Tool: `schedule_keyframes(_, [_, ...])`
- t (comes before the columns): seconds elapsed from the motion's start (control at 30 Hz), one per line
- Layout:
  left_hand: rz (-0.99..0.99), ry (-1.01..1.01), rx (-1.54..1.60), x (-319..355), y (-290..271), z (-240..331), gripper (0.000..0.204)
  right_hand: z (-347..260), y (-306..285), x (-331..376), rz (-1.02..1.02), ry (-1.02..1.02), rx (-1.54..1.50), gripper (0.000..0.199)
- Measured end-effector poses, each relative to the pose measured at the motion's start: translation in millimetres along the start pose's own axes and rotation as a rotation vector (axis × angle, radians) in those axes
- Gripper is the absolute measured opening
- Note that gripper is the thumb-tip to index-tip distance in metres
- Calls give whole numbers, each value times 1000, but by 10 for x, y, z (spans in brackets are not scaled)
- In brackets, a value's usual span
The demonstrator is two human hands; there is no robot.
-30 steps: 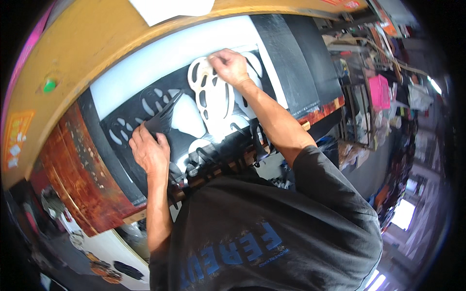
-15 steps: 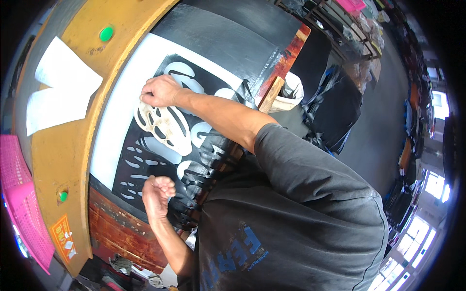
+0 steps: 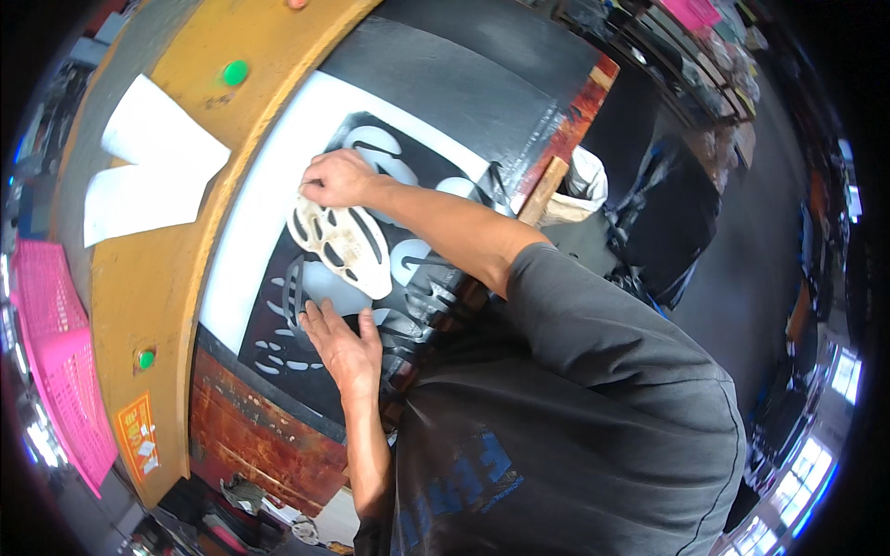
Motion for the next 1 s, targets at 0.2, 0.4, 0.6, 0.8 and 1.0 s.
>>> schedule_keyframes(0.2, [-33, 46, -238, -90, 256, -101, 118, 145, -24, -90, 34, 198, -217, 25])
schedule_keyframes(0.4, [110, 82, -74, -159, 350, -343, 103, 212, -608, -76, 409, 552, -847, 28])
schedule_keyframes(0.6, [188, 48, 126, -131, 399, -528, 47, -497, -740, 453, -52, 383, -122, 64])
schedule_keyframes(0.8, [253, 23, 145, -131, 384, -535, 35, -1239, -97, 742, -376, 157, 316, 94])
schedule_keyframes(1.0, [286, 20, 158, -127, 381, -540, 32, -1261, 205, 739, -446, 232, 427, 100])
Point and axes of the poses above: each hand's wrist, its own x-axis away from the middle knuckle, its own y-axis out of the palm, z = x × y, the point moved 6 cm from there along -x, towards the middle knuckle, and after that the axes turned 15 degrees about -y, right-handed, at the moved point
